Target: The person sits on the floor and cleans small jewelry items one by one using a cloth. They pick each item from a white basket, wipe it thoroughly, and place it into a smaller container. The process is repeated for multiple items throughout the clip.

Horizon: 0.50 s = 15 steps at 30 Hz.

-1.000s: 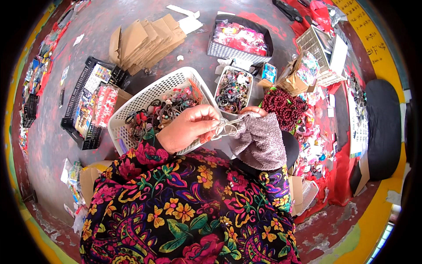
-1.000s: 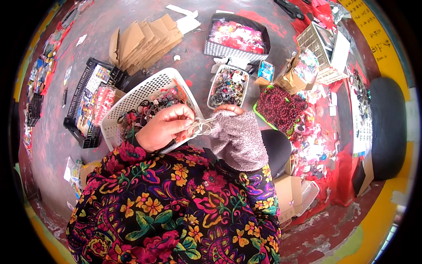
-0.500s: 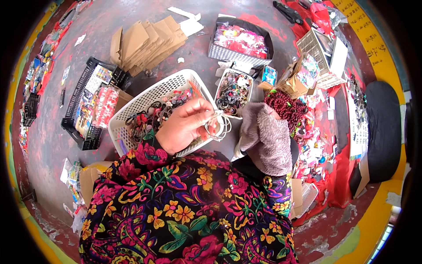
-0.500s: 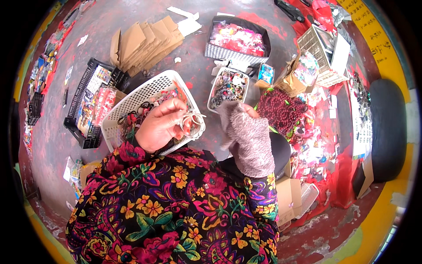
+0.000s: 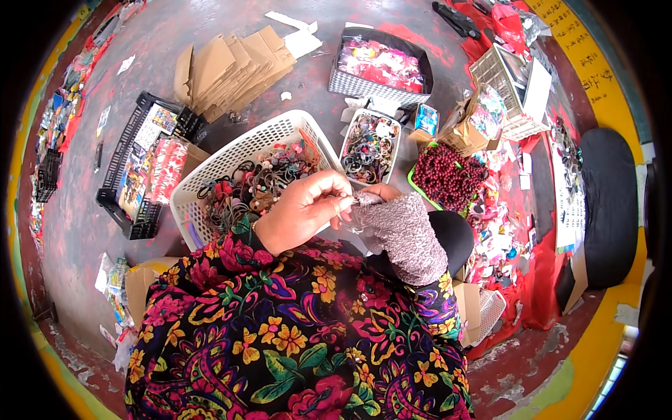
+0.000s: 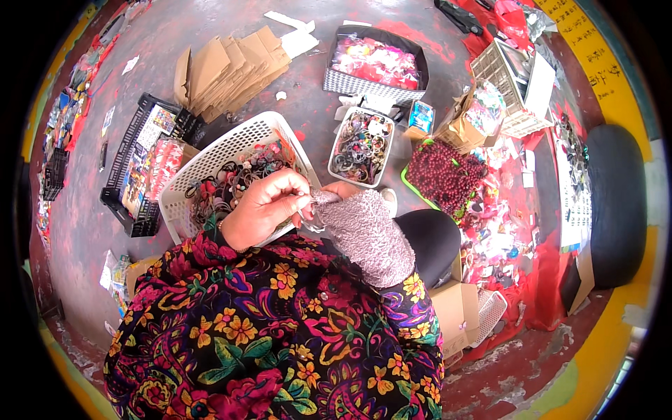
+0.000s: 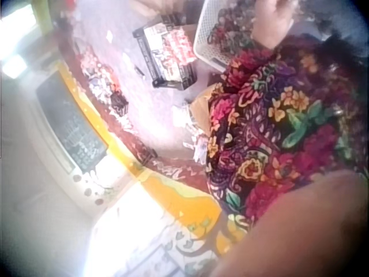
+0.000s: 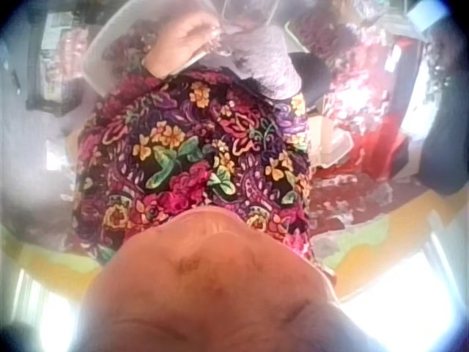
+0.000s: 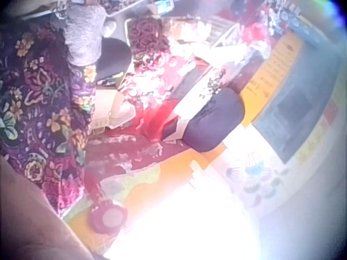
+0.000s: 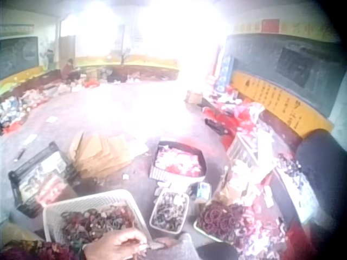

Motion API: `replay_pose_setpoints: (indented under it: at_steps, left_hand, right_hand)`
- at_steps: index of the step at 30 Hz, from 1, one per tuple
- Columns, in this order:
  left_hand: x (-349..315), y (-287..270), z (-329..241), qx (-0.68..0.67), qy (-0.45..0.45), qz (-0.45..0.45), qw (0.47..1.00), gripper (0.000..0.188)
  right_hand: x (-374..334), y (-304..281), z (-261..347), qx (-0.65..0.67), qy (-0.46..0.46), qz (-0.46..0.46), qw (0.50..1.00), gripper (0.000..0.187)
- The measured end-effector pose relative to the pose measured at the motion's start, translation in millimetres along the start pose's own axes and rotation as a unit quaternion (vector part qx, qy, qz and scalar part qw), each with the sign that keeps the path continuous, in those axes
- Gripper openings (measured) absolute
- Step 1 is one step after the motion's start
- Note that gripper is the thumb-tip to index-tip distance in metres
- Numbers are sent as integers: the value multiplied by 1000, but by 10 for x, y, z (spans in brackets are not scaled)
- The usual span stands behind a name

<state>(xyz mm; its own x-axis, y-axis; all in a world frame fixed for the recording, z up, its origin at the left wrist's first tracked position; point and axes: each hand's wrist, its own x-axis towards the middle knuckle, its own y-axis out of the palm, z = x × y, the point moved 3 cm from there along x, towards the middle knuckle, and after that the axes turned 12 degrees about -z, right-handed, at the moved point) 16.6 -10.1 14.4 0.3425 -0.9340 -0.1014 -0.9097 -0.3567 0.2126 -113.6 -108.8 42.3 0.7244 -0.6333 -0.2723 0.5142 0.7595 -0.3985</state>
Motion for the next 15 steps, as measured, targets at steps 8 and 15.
replay_pose_setpoints:
  at_steps: [8,15]
  left_hand:
    - [18,6,87,-147,-128,12,981,10]
    - [11,9,116,-171,-146,31,974,10]
  right_hand:
    - [18,43,-230,52,-114,-19,992,14]
    - [-5,-2,-142,45,-128,-2,991,34]
